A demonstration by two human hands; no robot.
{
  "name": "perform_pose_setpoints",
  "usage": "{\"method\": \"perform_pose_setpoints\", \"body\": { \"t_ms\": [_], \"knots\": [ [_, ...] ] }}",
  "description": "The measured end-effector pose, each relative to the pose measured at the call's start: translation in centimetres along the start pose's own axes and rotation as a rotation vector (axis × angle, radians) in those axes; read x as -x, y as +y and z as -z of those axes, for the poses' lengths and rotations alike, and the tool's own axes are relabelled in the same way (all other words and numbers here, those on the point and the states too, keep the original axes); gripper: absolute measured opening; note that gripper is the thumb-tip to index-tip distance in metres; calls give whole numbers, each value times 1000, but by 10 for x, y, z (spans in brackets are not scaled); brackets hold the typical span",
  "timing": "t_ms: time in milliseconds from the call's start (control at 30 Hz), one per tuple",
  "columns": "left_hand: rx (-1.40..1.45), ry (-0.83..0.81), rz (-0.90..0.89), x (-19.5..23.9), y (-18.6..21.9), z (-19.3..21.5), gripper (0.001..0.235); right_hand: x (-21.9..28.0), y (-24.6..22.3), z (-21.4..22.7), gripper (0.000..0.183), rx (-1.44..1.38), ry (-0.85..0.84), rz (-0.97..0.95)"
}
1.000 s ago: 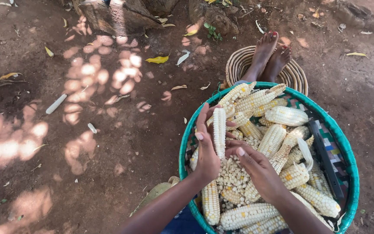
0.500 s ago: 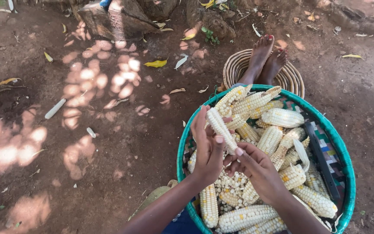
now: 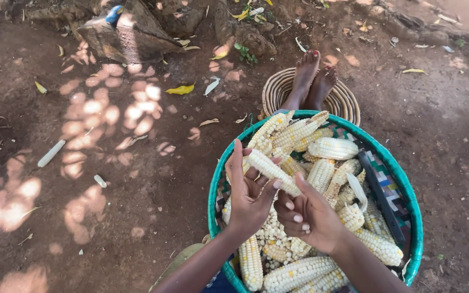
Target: The person sits on the ground and shucks corn cobs by hand, removing the kernels into a large green basket. A black chicken walks into the frame and pecks at the ground near the basket.
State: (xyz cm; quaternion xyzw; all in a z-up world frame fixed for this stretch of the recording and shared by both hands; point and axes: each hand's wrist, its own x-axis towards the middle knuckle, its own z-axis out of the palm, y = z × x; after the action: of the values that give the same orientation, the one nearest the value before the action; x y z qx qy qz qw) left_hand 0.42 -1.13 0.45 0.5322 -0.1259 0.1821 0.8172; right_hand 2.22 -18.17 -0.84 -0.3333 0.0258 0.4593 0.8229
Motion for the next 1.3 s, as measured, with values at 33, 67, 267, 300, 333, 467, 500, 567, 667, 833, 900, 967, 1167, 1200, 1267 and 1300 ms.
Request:
{"method": "perform_pose_setpoints", "body": {
  "t_ms": [33, 67, 267, 300, 333, 467, 500, 567, 667, 833, 900, 967, 1167, 1200, 1267, 1300],
  "knots": [
    [2, -3, -3, -1, -2, 2, 92, 1, 0, 0, 66, 2, 0, 4],
    [53, -7, 43, -2, -3, 5, 94, 2, 1, -1, 42, 6, 32, 37],
    [494, 78, 240, -12, -13, 18, 28, -5, 24, 15, 27, 148, -11, 34],
    [528, 171, 354, -12, -14, 19, 20, -6, 27, 13, 35, 181, -27, 10],
    [529, 171, 349, -13, -15, 19, 20, -5, 25, 8, 35, 185, -29, 9],
    [803, 334, 631, -12, -17, 21, 36, -4, 26, 2, 45, 235, 2, 3],
    [904, 315, 646, -12, -17, 21, 34, -4, 27, 4, 47, 275, 19, 22],
    [887, 272, 603, -18, -4, 17, 39, -4, 23, 8, 49, 191, 6, 90],
    [841, 166, 564, -20, 3, 15, 49, -3, 13, 5, 60, 65, 20, 125],
    [659, -10, 509, -19, 5, 20, 53, -1, 8, -2, 75, 47, 40, 127],
    [513, -132, 424, -20, 7, 20, 49, -1, 6, 1, 65, 50, 144, 132],
    [464, -158, 411, -22, 11, 18, 51, 0, 3, -7, 35, -1, 188, 119],
    [474, 21, 367, -20, 8, 22, 64, 2, 9, -16, 39, 184, 167, 73],
    [520, 84, 395, -20, 6, 24, 67, 2, 13, -10, 54, 232, 110, 43],
    [512, 104, 428, -21, 5, 26, 67, 3, 11, -13, 52, 231, 96, 30],
    [503, 124, 460, -21, 4, 27, 67, 3, 11, -15, 51, 230, 80, 19]
  ]
}}
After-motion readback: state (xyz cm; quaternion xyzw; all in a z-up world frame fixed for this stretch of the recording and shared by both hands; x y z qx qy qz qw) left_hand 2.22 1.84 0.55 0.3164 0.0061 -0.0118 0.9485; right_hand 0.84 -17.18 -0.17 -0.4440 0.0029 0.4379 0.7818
